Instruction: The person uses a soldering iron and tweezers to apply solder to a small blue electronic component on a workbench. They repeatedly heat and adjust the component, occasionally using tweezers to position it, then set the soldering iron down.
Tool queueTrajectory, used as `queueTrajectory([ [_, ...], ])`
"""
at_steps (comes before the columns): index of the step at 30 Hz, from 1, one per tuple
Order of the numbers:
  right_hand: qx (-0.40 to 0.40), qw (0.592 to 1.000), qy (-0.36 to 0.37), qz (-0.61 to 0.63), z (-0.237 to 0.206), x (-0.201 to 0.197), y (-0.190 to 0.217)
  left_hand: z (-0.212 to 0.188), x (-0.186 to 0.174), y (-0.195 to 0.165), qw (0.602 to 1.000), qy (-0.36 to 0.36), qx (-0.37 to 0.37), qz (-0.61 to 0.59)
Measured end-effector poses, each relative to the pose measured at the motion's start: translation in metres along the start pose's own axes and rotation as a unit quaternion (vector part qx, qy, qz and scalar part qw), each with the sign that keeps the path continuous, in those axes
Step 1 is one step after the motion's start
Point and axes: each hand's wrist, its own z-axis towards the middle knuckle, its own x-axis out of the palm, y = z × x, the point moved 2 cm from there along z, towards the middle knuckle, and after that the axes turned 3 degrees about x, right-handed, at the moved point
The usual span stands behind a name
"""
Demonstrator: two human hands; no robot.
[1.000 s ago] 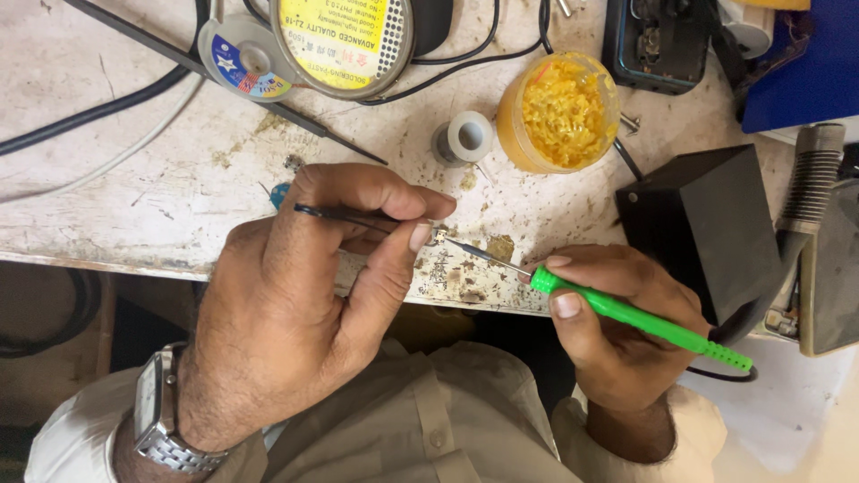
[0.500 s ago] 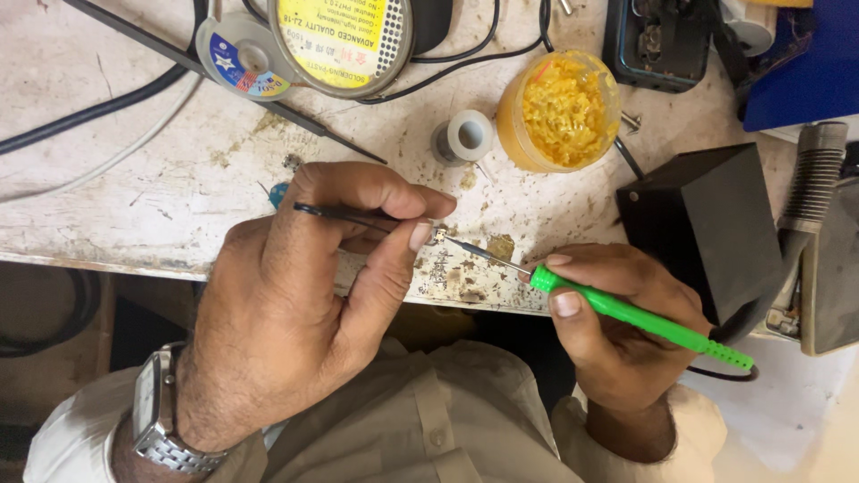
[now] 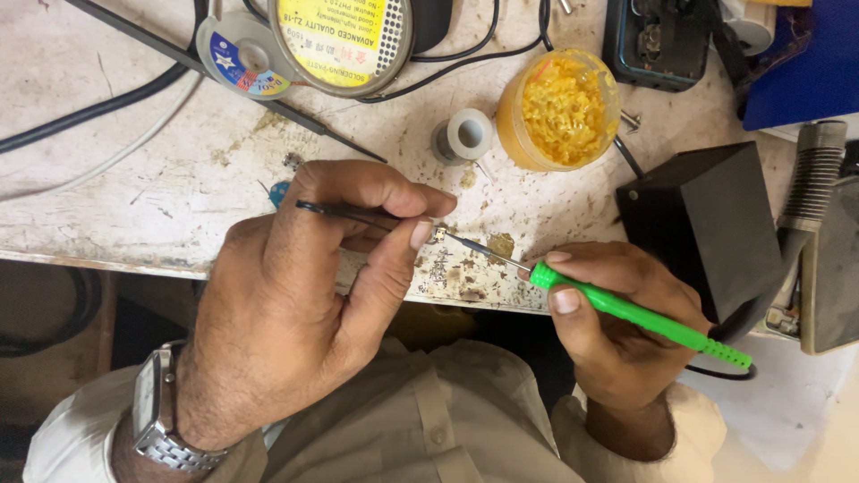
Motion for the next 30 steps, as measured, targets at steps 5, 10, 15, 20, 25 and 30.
queueTrajectory([
  [5,-0.007,1.0,0.0,-0.024,0.0011,-0.0002,-0.0003,-0.0003,0.0001,0.0003,1.0,0.001,0.0,0.002],
  [10,-0.004,1.0,-0.003,-0.026,0.0008,0.0,-0.0008,0.0,0.0002,0.0005,1.0,0.003,-0.004,-0.001],
  [15,-0.002,1.0,-0.003,-0.024,0.0012,-0.0006,-0.0007,0.0003,-0.0001,0.0,1.0,0.0,-0.001,0.001],
  [20,-0.009,0.999,0.003,-0.031,0.0011,-0.0004,-0.0006,0.0001,0.0002,-0.0005,1.0,-0.002,-0.003,-0.003],
  [25,-0.005,1.0,-0.001,-0.018,0.0004,0.0,-0.0004,0.0004,-0.0005,-0.0002,1.0,0.0,0.003,-0.006],
  [30,0.001,1.0,-0.002,-0.026,0.0007,0.0002,0.0007,0.0,0.0002,-0.0004,1.0,-0.003,-0.005,-0.009],
])
